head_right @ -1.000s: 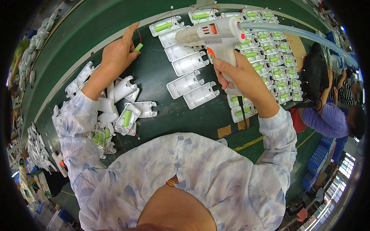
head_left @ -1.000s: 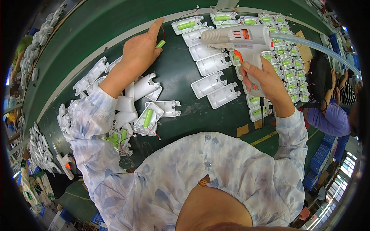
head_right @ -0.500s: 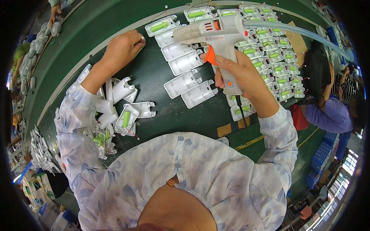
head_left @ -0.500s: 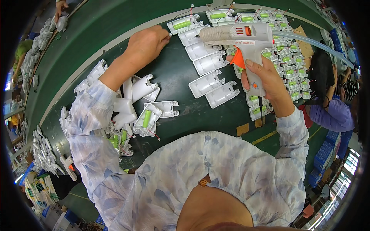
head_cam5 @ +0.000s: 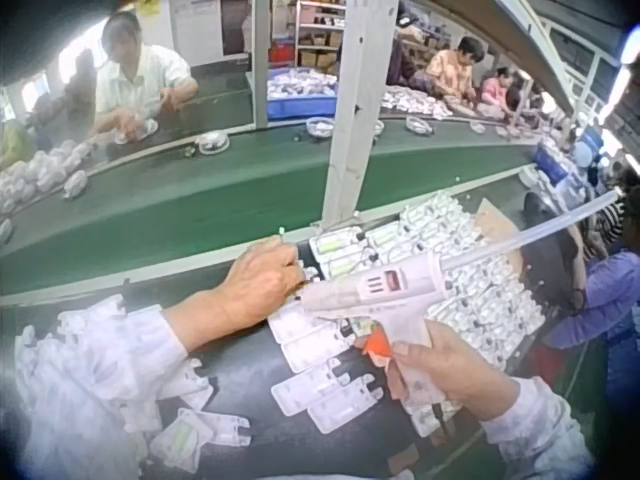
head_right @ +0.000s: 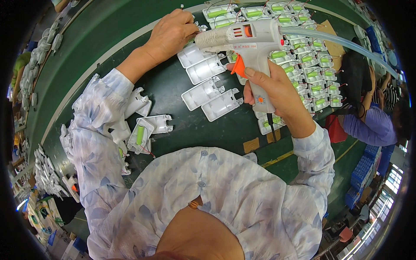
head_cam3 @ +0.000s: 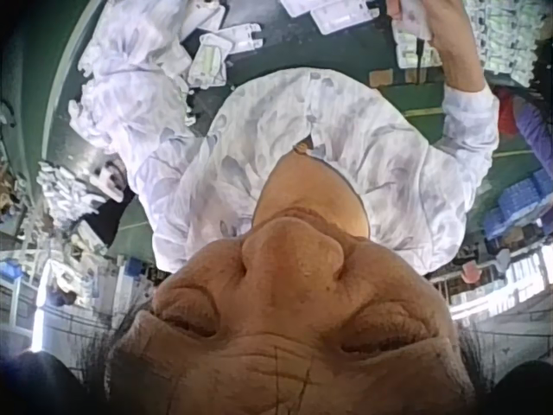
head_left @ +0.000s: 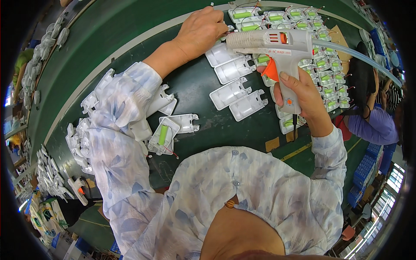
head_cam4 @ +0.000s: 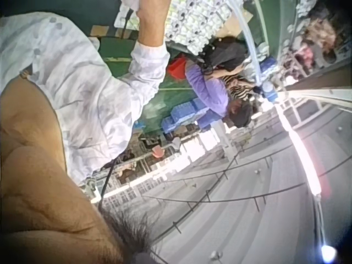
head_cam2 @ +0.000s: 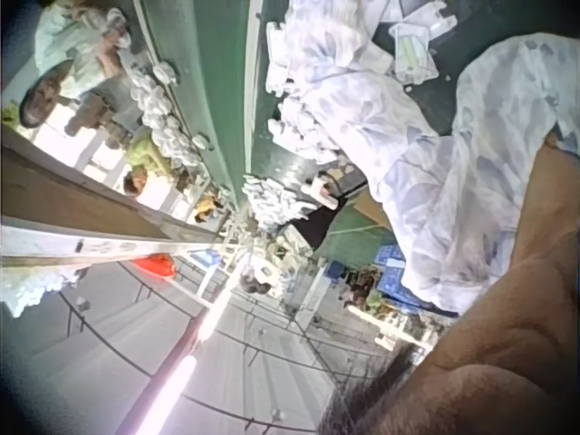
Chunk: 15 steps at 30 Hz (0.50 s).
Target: The person applies hot glue to battery casings using a hot glue gun, then assembles the glued batteries into plastic housings by hand.
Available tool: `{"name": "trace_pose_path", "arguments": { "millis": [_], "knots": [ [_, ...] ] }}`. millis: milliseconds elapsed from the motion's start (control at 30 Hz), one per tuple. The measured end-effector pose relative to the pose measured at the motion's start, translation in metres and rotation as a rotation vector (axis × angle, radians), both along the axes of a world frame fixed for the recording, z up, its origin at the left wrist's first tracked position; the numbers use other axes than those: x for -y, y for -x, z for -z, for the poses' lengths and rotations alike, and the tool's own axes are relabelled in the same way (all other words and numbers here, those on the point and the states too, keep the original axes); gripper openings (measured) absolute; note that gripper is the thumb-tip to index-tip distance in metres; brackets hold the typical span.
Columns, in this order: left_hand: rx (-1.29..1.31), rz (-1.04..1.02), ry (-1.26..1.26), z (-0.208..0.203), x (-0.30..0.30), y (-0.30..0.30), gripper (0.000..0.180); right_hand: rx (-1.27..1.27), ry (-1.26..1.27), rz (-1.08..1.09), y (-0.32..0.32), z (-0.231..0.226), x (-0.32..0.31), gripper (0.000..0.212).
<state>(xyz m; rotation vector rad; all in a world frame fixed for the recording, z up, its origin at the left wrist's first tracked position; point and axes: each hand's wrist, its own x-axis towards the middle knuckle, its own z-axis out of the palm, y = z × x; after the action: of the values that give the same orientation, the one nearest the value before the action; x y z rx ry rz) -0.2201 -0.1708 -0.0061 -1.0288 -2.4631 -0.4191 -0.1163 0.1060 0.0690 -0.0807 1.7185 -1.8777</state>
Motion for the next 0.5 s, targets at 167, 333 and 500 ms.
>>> {"name": "trace_pose_path", "arguments": {
  "millis": [167, 333, 500],
  "knots": [
    [0.014, 0.003, -0.040, -0.002, -0.003, 0.000, 0.011, -0.002, -0.020, 0.015, 0.000, 0.000, -0.004, 0.043],
    [0.065, 0.098, -0.243, -0.089, -0.014, -0.017, 0.021, -0.026, -0.040, 0.024, -0.004, 0.000, -0.007, 0.044],
    [0.265, 0.289, -0.090, -0.197, -0.077, -0.050, 0.025, -0.054, -0.139, -0.026, -0.008, -0.007, -0.002, 0.039]
  ]
}}
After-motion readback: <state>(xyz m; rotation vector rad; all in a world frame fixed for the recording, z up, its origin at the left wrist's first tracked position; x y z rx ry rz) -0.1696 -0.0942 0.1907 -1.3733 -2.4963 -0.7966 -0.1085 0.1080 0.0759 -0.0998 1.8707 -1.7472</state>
